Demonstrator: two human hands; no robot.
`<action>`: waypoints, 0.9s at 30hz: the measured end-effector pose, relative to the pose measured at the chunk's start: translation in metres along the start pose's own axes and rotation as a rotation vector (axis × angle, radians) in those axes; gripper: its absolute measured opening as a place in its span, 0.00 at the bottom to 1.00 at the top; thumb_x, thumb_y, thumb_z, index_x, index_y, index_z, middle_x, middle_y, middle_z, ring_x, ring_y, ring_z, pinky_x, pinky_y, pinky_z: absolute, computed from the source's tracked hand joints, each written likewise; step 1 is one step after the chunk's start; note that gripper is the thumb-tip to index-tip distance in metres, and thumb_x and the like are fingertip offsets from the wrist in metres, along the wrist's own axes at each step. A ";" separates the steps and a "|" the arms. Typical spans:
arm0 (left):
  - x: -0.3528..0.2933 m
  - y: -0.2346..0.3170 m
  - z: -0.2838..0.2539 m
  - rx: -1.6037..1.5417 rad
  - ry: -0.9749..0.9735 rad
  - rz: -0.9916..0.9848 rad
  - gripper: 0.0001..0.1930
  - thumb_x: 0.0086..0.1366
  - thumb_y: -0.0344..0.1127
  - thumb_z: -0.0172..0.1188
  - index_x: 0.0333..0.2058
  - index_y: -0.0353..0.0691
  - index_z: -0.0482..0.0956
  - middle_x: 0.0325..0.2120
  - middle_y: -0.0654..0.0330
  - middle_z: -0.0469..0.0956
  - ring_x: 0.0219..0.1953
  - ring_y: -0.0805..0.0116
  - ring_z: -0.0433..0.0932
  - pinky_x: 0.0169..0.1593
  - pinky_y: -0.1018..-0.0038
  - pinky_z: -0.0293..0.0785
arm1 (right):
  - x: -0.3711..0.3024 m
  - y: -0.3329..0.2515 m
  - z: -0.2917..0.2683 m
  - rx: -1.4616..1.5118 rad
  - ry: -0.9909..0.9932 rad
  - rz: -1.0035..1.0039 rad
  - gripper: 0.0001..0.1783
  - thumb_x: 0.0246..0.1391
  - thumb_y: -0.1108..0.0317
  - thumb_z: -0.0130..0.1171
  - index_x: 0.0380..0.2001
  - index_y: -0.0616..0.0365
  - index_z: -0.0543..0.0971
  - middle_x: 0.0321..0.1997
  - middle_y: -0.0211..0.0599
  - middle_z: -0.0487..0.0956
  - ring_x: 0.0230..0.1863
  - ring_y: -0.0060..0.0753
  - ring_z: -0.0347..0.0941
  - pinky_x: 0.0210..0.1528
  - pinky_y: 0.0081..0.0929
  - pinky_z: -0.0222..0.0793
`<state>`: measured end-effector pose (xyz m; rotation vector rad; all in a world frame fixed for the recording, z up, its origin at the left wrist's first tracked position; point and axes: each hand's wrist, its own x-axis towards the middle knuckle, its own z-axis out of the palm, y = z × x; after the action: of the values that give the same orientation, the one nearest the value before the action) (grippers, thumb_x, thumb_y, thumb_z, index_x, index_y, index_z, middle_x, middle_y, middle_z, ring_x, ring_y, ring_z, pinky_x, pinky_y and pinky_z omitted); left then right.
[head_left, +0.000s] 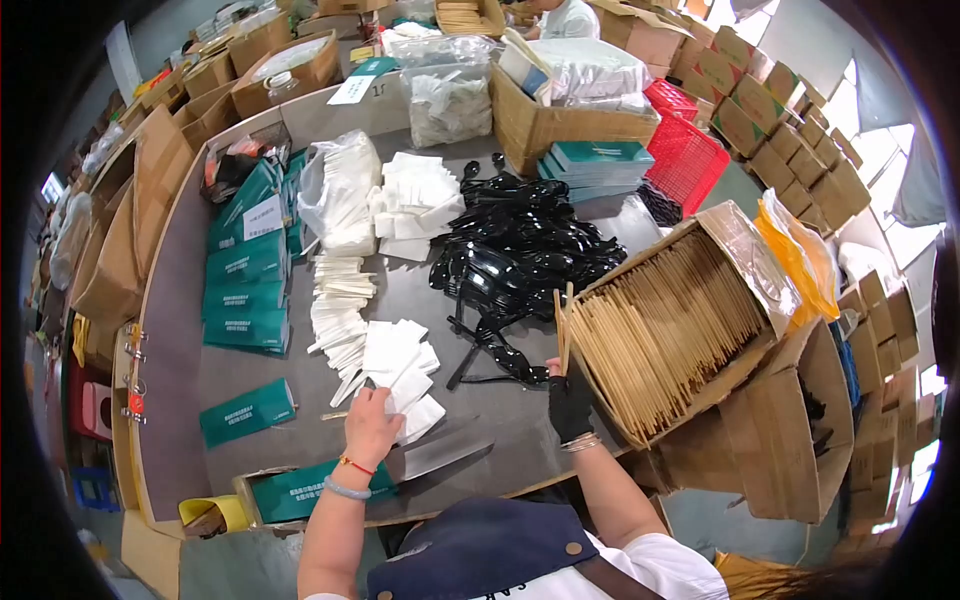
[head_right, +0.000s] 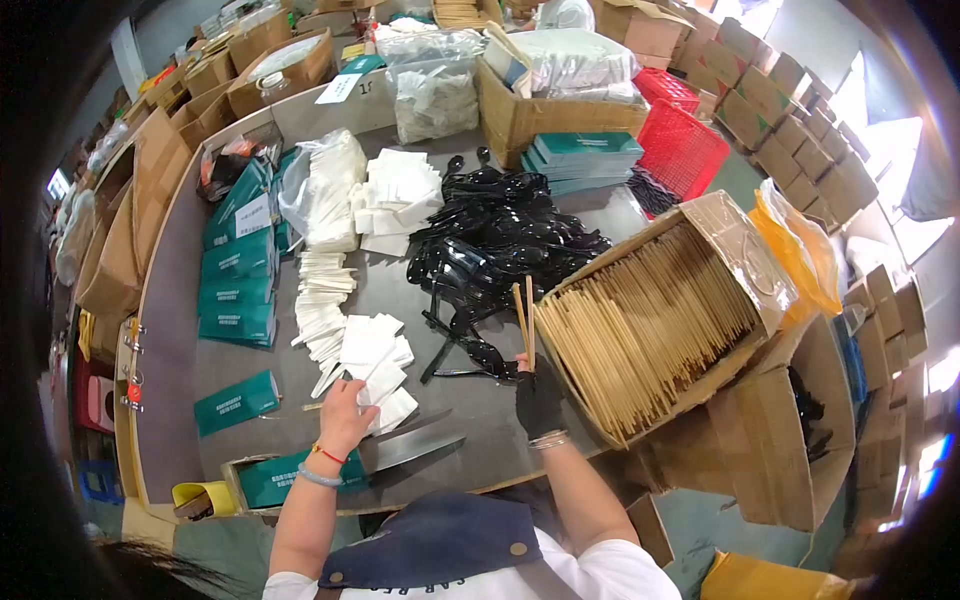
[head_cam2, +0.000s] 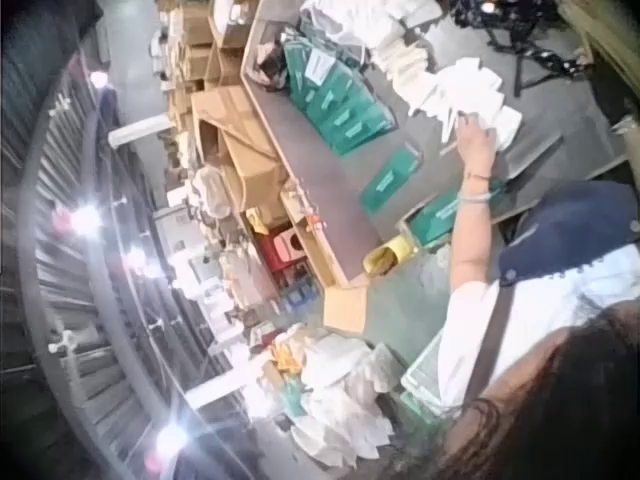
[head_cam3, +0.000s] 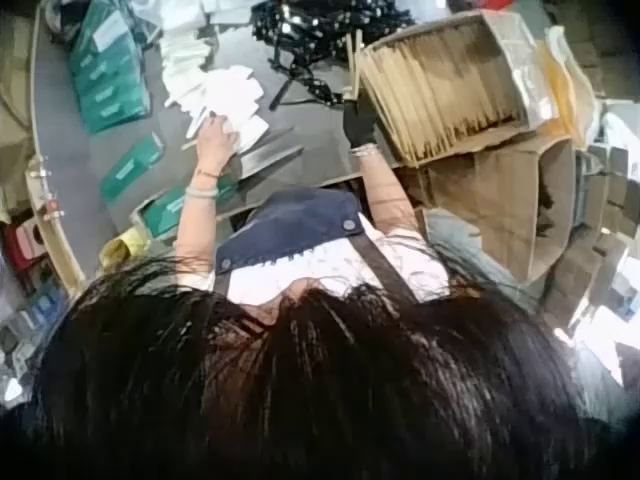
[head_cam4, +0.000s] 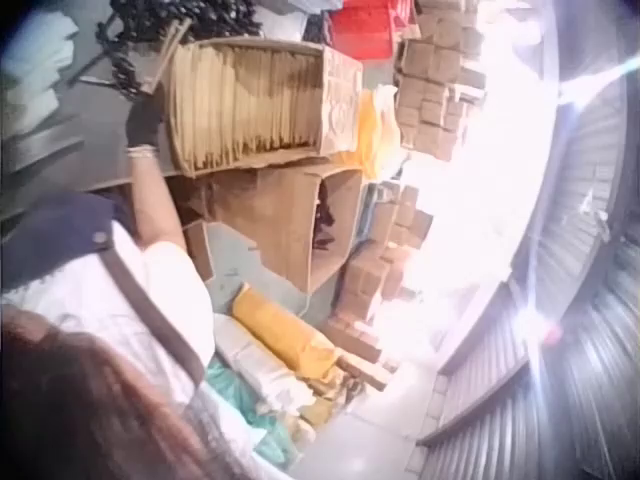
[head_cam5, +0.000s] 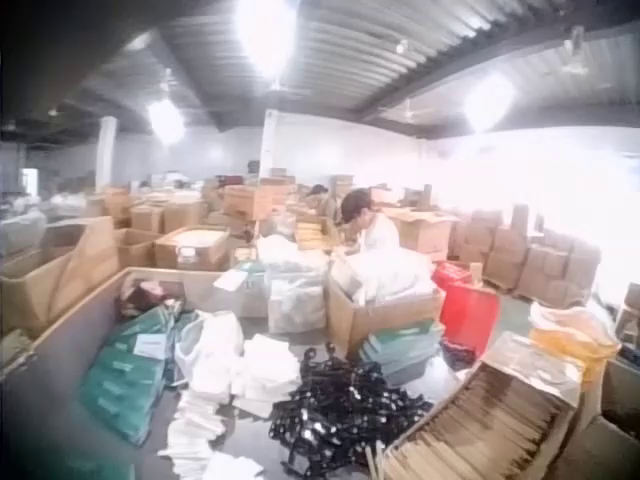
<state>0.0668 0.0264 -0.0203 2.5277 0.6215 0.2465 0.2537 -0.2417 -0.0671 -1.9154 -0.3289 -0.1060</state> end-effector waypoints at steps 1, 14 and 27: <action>-0.002 -0.003 0.000 0.005 0.003 -0.021 0.22 0.47 0.32 0.69 0.43 0.41 0.76 0.36 0.52 0.72 0.40 0.49 0.74 0.43 0.60 0.73 | 0.003 -0.003 0.000 -0.070 -0.051 -0.048 0.11 0.62 0.63 0.52 0.40 0.56 0.79 0.34 0.42 0.78 0.37 0.42 0.76 0.40 0.35 0.70; -0.004 -0.004 0.006 0.056 0.128 0.084 0.19 0.48 0.33 0.67 0.42 0.44 0.79 0.32 0.58 0.73 0.37 0.56 0.75 0.39 0.64 0.73 | 0.053 -0.033 0.032 -0.650 -0.418 -0.111 0.17 0.46 0.53 0.66 0.32 0.53 0.79 0.35 0.42 0.75 0.39 0.49 0.74 0.39 0.43 0.69; -0.016 0.020 -0.029 -0.584 -0.216 -0.302 0.10 0.50 0.29 0.66 0.32 0.40 0.78 0.32 0.55 0.76 0.33 0.56 0.76 0.37 0.65 0.74 | 0.031 -0.069 -0.013 -0.124 -0.511 -0.116 0.17 0.42 0.68 0.72 0.37 0.61 0.80 0.29 0.38 0.78 0.29 0.32 0.75 0.34 0.27 0.69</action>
<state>0.0521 0.0162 0.0142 1.8449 0.7107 0.0328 0.2652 -0.2259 0.0068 -2.0287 -0.7908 0.2991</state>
